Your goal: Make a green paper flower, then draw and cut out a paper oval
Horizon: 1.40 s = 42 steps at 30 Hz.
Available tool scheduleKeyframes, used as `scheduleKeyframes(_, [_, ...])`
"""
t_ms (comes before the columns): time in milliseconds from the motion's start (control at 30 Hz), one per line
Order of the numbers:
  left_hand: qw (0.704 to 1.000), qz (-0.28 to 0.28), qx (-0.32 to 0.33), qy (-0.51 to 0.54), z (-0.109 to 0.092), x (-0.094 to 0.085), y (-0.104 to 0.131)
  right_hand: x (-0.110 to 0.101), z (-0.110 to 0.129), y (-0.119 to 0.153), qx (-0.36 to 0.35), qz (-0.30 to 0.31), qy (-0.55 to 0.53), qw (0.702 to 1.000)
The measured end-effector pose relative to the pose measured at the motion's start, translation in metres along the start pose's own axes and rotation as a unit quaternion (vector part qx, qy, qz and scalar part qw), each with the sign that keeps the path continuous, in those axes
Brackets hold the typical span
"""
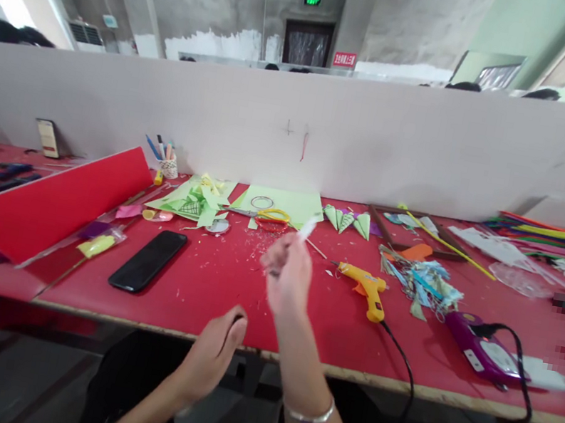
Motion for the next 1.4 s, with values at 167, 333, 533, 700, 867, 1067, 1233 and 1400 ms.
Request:
scheduleKeyframes(167, [0.998,-0.021,0.056,0.018,-0.01,-0.031,0.019,0.004,0.042,0.005,-0.08,0.126,0.28,0.948])
scheduleKeyframes(333, [0.99,-0.015,0.131,-0.057,-0.031,-0.065,0.02,0.026,0.044,0.046,-0.129,0.257,0.58,0.762])
scheduleKeyframes(533, [0.986,0.006,0.133,-0.099,-0.043,-0.071,0.028,0.024,0.054,0.063,-0.181,0.289,0.694,0.634])
scheduleKeyframes(700, [0.982,0.024,0.134,-0.128,-0.045,-0.074,0.032,0.022,0.057,0.067,-0.183,0.306,0.74,0.571])
scheduleKeyframes(867, [0.977,0.052,0.093,-0.186,-0.045,-0.075,0.031,0.025,0.061,0.067,-0.172,0.313,0.778,0.517])
scheduleKeyframes(1067, [0.945,0.114,0.017,-0.306,-0.038,-0.062,0.029,0.033,0.05,0.071,-0.139,0.36,0.796,0.467])
scheduleKeyframes(1233, [0.956,0.15,-0.014,-0.252,-0.031,-0.058,0.037,0.041,0.035,0.08,-0.113,0.403,0.786,0.455])
scheduleKeyframes(1400, [0.985,0.111,-0.013,-0.13,-0.022,-0.056,0.042,0.047,0.029,0.087,-0.16,0.389,0.782,0.46])
Point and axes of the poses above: each hand's wrist, its own y-axis away from the middle knuckle, its own x-axis out of the palm, z = x × y, the point moved 5 cm from there along -y, towards the middle knuckle, and after that the axes turned 13 degrees about z, right-handed, at the moved point
